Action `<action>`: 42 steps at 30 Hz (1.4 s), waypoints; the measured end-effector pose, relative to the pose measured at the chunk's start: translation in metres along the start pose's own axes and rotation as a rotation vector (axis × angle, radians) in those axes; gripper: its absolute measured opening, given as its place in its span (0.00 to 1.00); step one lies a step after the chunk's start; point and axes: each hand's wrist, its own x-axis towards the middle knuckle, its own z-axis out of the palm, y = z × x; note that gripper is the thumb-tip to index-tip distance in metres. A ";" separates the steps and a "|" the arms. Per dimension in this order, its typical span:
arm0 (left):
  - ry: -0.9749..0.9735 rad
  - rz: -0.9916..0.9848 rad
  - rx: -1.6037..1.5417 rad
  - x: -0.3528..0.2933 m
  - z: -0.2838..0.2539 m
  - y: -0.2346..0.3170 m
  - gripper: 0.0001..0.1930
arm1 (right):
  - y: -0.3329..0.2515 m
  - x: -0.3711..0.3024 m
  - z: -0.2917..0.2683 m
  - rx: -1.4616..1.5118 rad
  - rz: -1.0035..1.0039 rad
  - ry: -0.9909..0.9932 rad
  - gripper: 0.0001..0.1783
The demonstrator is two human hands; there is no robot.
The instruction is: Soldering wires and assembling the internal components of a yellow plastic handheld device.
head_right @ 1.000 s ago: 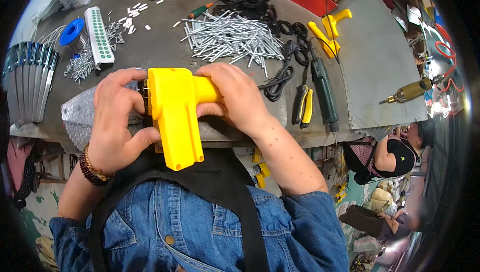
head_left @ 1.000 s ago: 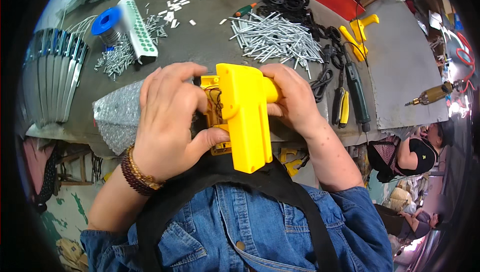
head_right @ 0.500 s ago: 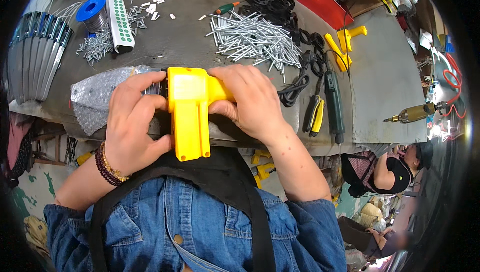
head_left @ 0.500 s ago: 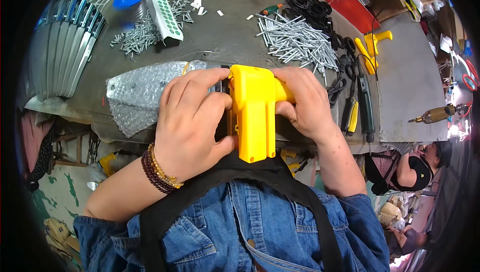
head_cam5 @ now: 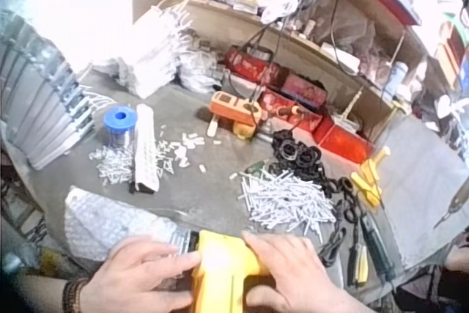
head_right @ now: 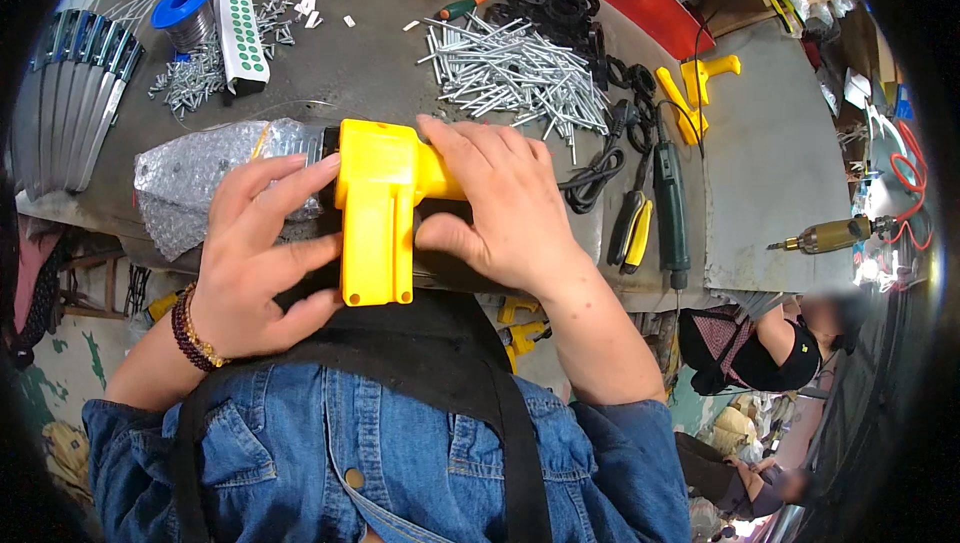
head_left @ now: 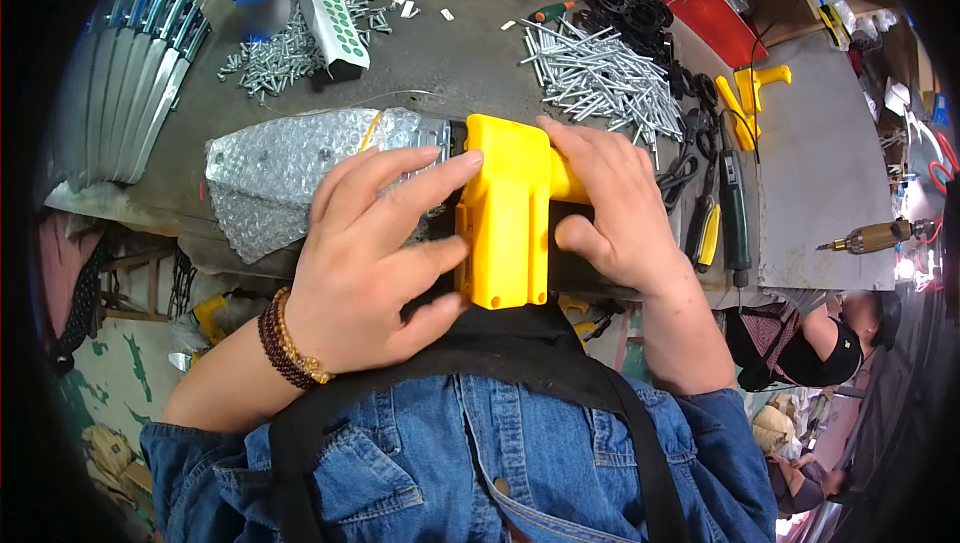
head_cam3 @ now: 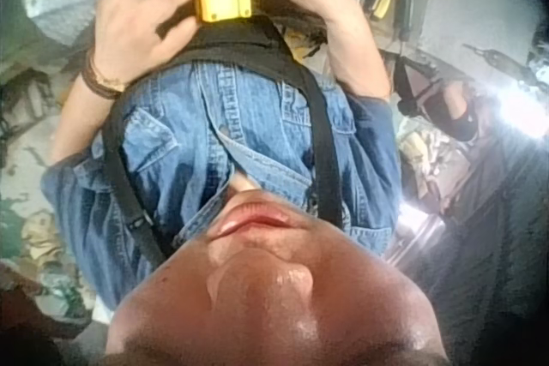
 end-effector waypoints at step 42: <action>-0.106 -0.179 -0.153 0.012 -0.018 0.001 0.23 | -0.011 0.008 -0.012 0.182 0.004 -0.231 0.76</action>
